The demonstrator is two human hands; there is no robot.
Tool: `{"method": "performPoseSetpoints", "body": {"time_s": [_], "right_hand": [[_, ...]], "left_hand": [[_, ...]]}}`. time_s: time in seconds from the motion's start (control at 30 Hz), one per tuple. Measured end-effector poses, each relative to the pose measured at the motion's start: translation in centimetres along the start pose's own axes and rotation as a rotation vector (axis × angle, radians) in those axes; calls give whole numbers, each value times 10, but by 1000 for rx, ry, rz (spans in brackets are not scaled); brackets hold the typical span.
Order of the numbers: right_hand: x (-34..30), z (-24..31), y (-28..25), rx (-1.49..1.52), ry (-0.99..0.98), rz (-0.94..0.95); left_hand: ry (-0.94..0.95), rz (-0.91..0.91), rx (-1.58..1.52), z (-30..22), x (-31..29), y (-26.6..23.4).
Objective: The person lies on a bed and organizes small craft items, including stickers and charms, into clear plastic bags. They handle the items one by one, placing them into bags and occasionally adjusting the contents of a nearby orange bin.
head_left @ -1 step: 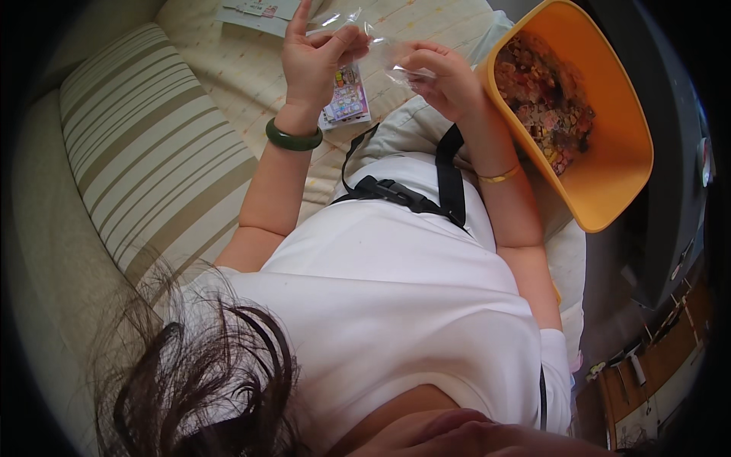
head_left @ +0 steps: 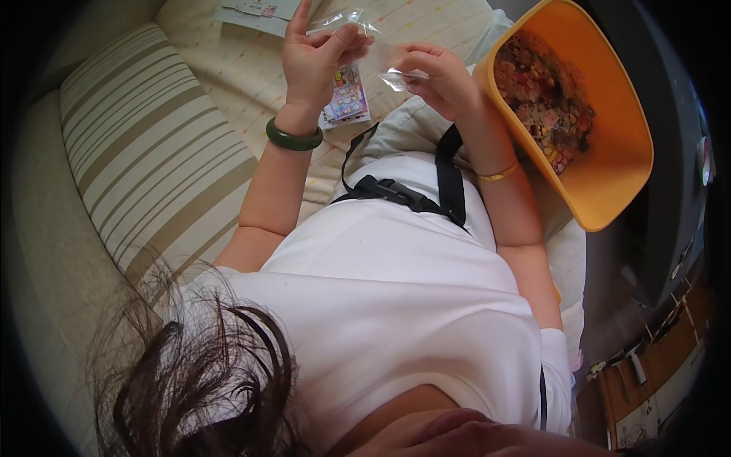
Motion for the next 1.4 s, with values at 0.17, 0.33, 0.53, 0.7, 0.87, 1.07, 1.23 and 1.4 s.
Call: {"method": "performPoseSetpoints", "body": {"time_s": [0.17, 0.33, 0.53, 0.7, 0.87, 1.07, 1.23, 1.4], "right_hand": [[2, -9, -6, -80, 44, -69], [6, -11, -17, -106, 33, -102], [4, -2, -18, -169, -45, -107], [-3, 13, -9, -42, -162, -96], [-1, 15, -6, -113, -202, -50], [3, 13, -12, -77, -228, -44], [5, 13, -11, -47, -285, -16], [1, 25, -11, -280, -452, -111]], "left_hand": [[62, 20, 80, -9, -3, 7], [252, 95, 386, -26, -15, 16], [574, 191, 760, -56, -35, 44], [671, 171, 829, -56, -38, 45], [655, 168, 793, -50, -38, 44], [550, 227, 666, -35, -36, 43], [382, 220, 617, -24, -37, 45], [482, 192, 698, -29, -48, 53]]}}
Point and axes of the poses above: each hand's wrist, its own x-axis towards the middle knuckle, its own y-axis out of the palm, z = x × y, the point moved 10 cm from there along x, towards the middle knuckle
